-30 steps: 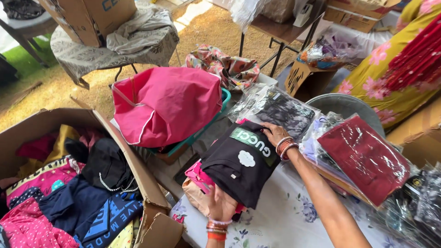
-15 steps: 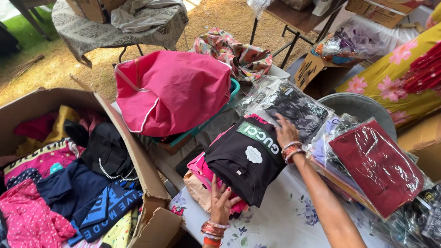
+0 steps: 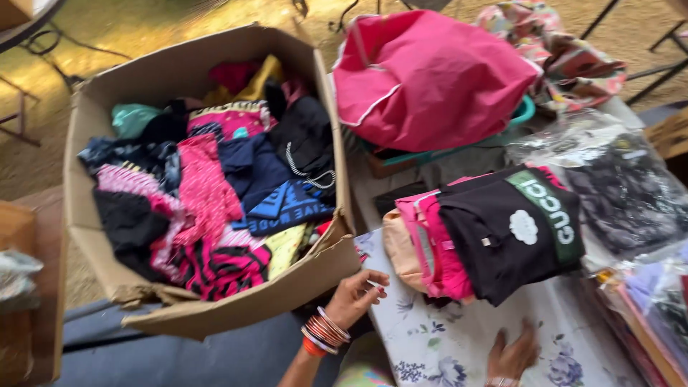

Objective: Folding various t-shirts and placing them in a box.

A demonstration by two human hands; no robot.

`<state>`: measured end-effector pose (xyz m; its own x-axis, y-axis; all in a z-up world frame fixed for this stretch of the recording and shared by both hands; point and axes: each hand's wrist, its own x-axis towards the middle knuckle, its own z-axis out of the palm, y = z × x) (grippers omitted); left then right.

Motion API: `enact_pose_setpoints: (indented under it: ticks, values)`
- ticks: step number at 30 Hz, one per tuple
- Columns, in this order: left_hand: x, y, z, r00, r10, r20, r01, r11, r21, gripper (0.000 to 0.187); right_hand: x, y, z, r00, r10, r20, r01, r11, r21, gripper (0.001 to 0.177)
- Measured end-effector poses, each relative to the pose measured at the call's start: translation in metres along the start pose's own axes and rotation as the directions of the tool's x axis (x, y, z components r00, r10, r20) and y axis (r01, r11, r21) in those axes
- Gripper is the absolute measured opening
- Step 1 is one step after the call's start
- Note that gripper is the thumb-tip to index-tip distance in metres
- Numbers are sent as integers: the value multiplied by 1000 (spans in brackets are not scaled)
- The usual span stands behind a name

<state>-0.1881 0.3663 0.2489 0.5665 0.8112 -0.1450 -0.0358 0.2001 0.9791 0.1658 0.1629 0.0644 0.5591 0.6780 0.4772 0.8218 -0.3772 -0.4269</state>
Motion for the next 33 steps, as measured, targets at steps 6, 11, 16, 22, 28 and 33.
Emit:
enact_pose_setpoints:
  ticks: [6,11,16,22,28,33]
  values:
    - [9,43,-106,945,66,-321,-31,993,111,18,-219,120,105,953,-289,87,285,957,53,57]
    - [85,-7,-236,882,285,-374,118,636,763,26,-214,66,63,938,-316,141,321,947,-15,56]
    - [137,-33,-263,906,123,-405,380,186,906,52,-210,82,72,921,-343,184,364,926,-98,54]
    - [136,-63,-291,724,-5,-690,690,16,724,73,-226,97,72,904,-332,270,389,901,-193,52]
    - [149,-60,-320,779,171,-603,608,28,793,19,-216,71,60,895,-326,305,393,899,-192,56]
    - [143,-7,-324,769,427,-476,293,427,856,24,-207,45,40,928,-267,260,322,926,-195,50]
